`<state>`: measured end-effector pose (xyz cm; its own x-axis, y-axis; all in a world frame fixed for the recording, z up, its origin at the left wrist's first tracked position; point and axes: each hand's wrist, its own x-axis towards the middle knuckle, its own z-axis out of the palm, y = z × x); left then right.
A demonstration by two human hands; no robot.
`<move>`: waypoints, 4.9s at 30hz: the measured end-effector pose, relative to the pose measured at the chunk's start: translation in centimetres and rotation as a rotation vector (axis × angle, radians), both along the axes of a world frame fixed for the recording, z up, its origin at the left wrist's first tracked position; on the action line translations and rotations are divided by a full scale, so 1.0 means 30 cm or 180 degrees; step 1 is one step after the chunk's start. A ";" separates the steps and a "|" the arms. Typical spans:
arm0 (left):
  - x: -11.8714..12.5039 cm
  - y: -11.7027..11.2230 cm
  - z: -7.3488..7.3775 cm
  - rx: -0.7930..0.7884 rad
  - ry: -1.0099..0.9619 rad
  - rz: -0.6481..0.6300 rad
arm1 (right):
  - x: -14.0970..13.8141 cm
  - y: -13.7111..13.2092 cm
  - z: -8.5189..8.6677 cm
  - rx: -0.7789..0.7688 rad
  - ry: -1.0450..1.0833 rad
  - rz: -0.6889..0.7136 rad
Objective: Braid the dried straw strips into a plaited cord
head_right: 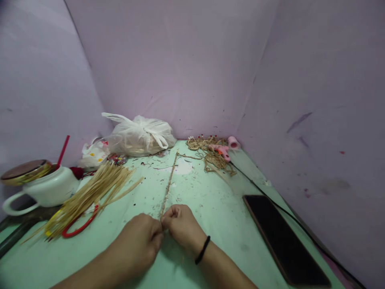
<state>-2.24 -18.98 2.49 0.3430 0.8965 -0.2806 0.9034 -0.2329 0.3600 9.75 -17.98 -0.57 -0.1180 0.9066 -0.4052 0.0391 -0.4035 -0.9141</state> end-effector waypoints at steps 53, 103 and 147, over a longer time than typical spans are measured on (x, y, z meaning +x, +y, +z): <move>-0.027 0.119 -0.018 -0.1932 -0.2355 0.0983 | 0.065 0.008 0.046 0.0212 0.0021 0.0457; -0.244 0.398 -0.099 0.1221 -0.0227 0.0994 | -0.009 -0.003 -0.017 0.0006 0.0052 0.0105; -0.163 0.217 0.019 -0.0536 -0.1277 -0.0329 | -0.001 -0.005 -0.019 -0.0023 0.0262 0.0038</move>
<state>-7.14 -12.46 3.06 0.5398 0.8049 -0.2463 0.6596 -0.2227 0.7179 9.71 -18.13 -1.13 -0.1621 0.9019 -0.4004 -0.0311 -0.4102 -0.9115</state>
